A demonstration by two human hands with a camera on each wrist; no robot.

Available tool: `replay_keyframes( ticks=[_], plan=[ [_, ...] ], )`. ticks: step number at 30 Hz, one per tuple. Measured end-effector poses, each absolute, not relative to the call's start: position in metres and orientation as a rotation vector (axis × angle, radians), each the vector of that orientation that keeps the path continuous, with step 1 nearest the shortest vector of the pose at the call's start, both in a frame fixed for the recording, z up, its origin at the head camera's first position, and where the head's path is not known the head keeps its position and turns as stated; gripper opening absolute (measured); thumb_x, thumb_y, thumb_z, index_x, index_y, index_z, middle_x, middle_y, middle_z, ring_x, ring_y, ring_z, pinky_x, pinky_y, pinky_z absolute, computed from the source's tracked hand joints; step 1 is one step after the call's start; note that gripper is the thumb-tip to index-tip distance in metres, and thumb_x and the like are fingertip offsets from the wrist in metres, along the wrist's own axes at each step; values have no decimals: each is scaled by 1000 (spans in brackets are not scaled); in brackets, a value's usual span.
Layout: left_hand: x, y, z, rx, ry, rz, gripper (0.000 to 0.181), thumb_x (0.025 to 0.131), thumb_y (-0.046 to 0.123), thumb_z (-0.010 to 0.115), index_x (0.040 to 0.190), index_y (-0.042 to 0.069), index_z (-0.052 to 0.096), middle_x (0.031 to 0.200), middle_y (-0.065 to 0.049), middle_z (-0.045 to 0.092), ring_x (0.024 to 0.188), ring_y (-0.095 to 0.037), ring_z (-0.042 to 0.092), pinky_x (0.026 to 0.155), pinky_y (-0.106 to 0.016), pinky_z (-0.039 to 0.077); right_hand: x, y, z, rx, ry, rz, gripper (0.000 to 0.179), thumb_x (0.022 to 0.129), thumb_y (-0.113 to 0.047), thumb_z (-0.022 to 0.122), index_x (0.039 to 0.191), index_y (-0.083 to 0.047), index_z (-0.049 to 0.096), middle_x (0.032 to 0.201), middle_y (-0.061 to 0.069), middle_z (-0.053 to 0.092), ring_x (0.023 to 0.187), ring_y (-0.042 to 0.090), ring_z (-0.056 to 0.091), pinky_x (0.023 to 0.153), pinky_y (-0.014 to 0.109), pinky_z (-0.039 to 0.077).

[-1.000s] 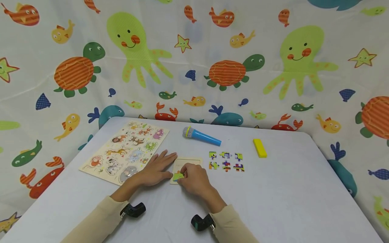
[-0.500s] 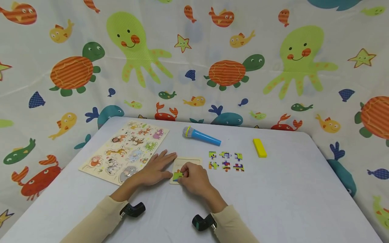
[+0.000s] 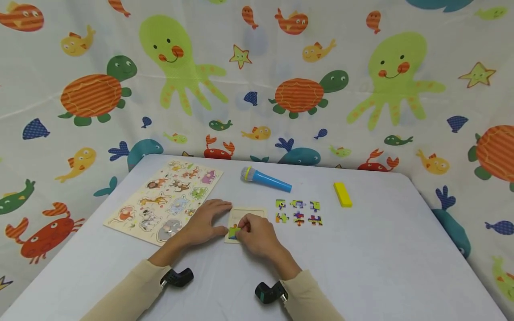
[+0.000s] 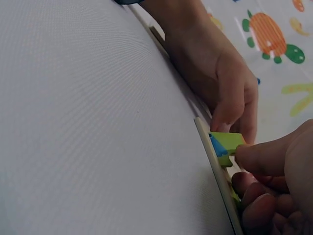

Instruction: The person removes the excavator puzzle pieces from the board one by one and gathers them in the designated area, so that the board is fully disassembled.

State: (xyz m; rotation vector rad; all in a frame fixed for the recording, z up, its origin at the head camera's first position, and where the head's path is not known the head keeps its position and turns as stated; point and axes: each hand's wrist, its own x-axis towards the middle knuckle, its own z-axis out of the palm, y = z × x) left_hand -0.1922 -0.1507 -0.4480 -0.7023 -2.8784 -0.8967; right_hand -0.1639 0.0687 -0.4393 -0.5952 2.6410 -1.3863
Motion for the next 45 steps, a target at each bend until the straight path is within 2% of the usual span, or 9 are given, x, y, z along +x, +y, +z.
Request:
replay_keyframes(
  ticks=[4, 11, 18, 34, 45],
  plan=[
    [-194, -151, -448, -724, -2830, -863, 61, 83, 28, 74, 140, 11, 61, 144, -3, 58, 141, -27, 43, 118, -53, 31, -166, 70, -439, -567, 2624, -1444, 5, 92, -12, 71, 91, -11, 65, 78, -3, 60, 73, 11, 54, 61, 22, 44],
    [-194, -151, -448, -740, -2835, -846, 60, 84, 29, 73, 141, 11, 61, 145, -4, 57, 141, -28, 43, 119, -53, 31, -167, 72, -437, -511, 2543, -1564, 5, 92, -9, 71, 90, -8, 66, 78, 0, 61, 71, 13, 54, 56, 20, 43],
    [-195, -152, -450, -743, -2834, -843, 58, 86, 28, 72, 141, 10, 61, 145, -3, 57, 142, -27, 42, 118, -53, 31, -168, 75, -432, -407, 2424, -1653, 7, 93, -13, 71, 93, -7, 68, 73, 5, 62, 56, 15, 51, 45, 24, 42],
    [-192, -152, -449, -738, -2850, -847, 57, 87, 27, 70, 140, 10, 61, 148, -5, 53, 143, -27, 40, 119, -53, 30, -172, 97, -419, -314, 2342, -1796, 12, 94, -11, 70, 96, 1, 69, 74, 13, 67, 57, 18, 52, 47, 23, 44],
    [-191, -152, -450, -744, -2834, -846, 56, 87, 26, 70, 140, 9, 61, 147, -6, 55, 142, -28, 42, 119, -53, 31, -176, 120, -414, -236, 2400, -1845, 8, 95, -9, 68, 95, -2, 69, 77, 16, 68, 62, 21, 55, 51, 24, 46]
  ],
)
